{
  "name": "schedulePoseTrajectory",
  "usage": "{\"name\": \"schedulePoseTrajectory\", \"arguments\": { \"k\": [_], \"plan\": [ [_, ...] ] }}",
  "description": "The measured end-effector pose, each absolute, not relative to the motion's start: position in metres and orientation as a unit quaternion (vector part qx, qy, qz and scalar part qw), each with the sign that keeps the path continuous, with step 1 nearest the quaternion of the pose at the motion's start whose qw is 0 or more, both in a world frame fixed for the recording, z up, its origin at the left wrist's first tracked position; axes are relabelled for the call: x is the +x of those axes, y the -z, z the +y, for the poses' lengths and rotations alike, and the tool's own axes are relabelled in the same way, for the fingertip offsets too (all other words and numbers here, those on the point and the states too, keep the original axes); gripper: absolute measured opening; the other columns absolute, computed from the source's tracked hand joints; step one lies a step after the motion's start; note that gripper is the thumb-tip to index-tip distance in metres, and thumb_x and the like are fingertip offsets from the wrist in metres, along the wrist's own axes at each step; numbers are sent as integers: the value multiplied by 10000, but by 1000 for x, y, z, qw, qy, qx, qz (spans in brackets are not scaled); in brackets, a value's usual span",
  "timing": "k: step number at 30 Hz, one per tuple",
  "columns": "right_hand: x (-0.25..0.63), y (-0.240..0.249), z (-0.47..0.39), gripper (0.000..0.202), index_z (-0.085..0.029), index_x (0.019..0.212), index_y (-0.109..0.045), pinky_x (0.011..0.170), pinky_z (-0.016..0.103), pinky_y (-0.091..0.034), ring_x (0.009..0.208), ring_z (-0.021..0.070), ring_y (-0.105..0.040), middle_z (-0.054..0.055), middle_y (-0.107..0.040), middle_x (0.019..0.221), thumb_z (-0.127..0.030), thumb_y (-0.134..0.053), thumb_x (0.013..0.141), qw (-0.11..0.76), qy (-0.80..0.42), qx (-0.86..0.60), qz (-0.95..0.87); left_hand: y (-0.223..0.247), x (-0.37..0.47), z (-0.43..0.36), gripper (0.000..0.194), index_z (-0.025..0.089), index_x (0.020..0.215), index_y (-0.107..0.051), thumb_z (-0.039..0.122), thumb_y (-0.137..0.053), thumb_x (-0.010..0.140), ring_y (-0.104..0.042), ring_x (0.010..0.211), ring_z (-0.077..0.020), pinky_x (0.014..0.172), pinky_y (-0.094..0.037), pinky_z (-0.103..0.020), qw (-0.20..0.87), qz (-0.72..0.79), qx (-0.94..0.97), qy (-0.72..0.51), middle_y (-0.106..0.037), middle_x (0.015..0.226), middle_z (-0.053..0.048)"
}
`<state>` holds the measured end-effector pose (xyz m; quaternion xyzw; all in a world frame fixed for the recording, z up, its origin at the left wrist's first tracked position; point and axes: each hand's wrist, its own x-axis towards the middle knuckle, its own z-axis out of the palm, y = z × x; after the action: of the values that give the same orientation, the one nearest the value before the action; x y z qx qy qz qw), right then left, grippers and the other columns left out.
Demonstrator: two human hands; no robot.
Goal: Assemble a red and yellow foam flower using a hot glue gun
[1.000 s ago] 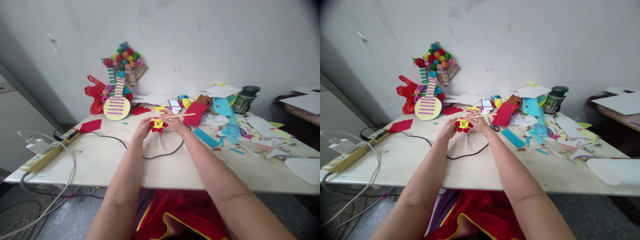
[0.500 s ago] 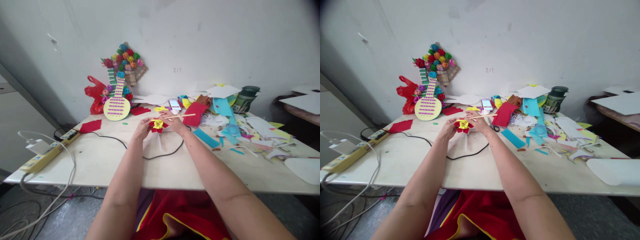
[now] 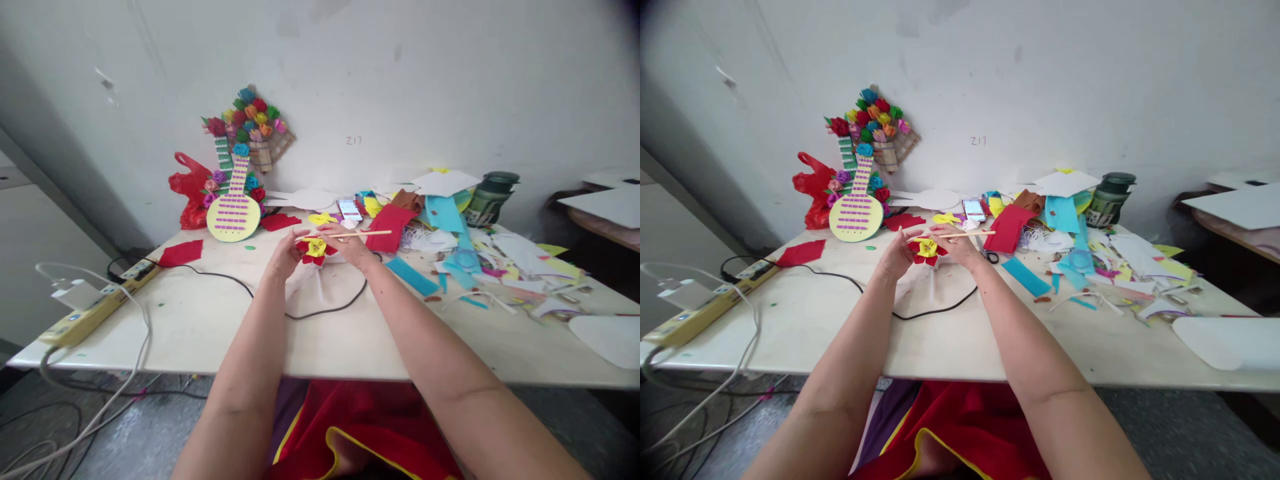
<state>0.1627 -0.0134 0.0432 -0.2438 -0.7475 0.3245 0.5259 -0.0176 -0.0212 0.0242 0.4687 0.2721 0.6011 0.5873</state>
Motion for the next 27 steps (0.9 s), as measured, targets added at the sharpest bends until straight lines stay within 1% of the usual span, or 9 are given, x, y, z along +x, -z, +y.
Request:
{"name": "schedulePoseTrajectory", "arguments": {
  "k": [2,4,7,10,14,22,27],
  "plan": [
    [163,-43,-12,297,-235,874,-720,975,363,-403,1077,197,-548,53,-674,1003,-482,-593,769,528,-322,-246,-747,-26,-18,-23,507,153,1001,-619,410,-772,591,-637,622,-145,570,-482,-241,582,258,485,-600,-687,760,-34],
    [164,-42,-11,292,-240,883,-719,981,367,-402,1076,197,-552,50,-672,1015,-478,-592,772,527,-320,-247,-748,-28,-16,-27,558,158,1031,-597,298,-815,536,-652,668,-159,611,-493,-255,578,258,502,-589,-694,792,-38],
    [165,-42,-10,284,-246,892,-716,978,366,-411,1072,194,-559,46,-669,1033,-472,-589,777,524,-319,-245,-751,-31,-12,-29,544,164,1005,-595,221,-822,514,-657,687,-164,633,-497,-267,556,274,520,-588,-702,824,-43],
    [165,-41,-10,272,-249,891,-717,978,360,-413,1058,188,-569,41,-669,1042,-462,-590,780,527,-316,-236,-753,-31,-9,-29,512,159,963,-598,198,-820,504,-650,649,-158,622,-496,-270,530,288,527,-599,-700,771,-33],
    [164,-41,-9,270,-252,917,-717,994,357,-403,1067,184,-568,35,-677,1034,-451,-592,783,529,-318,-236,-751,-30,-9,-27,537,147,983,-585,189,-815,500,-636,605,-144,605,-487,-261,513,293,525,-614,-694,717,-26],
    [163,-41,-11,256,-267,926,-721,1007,361,-400,1092,185,-562,27,-684,1049,-440,-593,788,525,-328,-235,-749,-32,-9,-29,541,144,976,-578,182,-811,489,-646,631,-146,621,-493,-258,513,296,516,-619,-699,724,-34],
    [163,-45,-15,263,-270,934,-719,1002,386,-410,1092,203,-568,33,-675,1079,-447,-602,779,529,-317,-224,-754,-33,-10,-29,538,154,985,-577,199,-796,495,-630,586,-137,566,-487,-246,509,303,509,-624,-685,695,-12]
  ]
}}
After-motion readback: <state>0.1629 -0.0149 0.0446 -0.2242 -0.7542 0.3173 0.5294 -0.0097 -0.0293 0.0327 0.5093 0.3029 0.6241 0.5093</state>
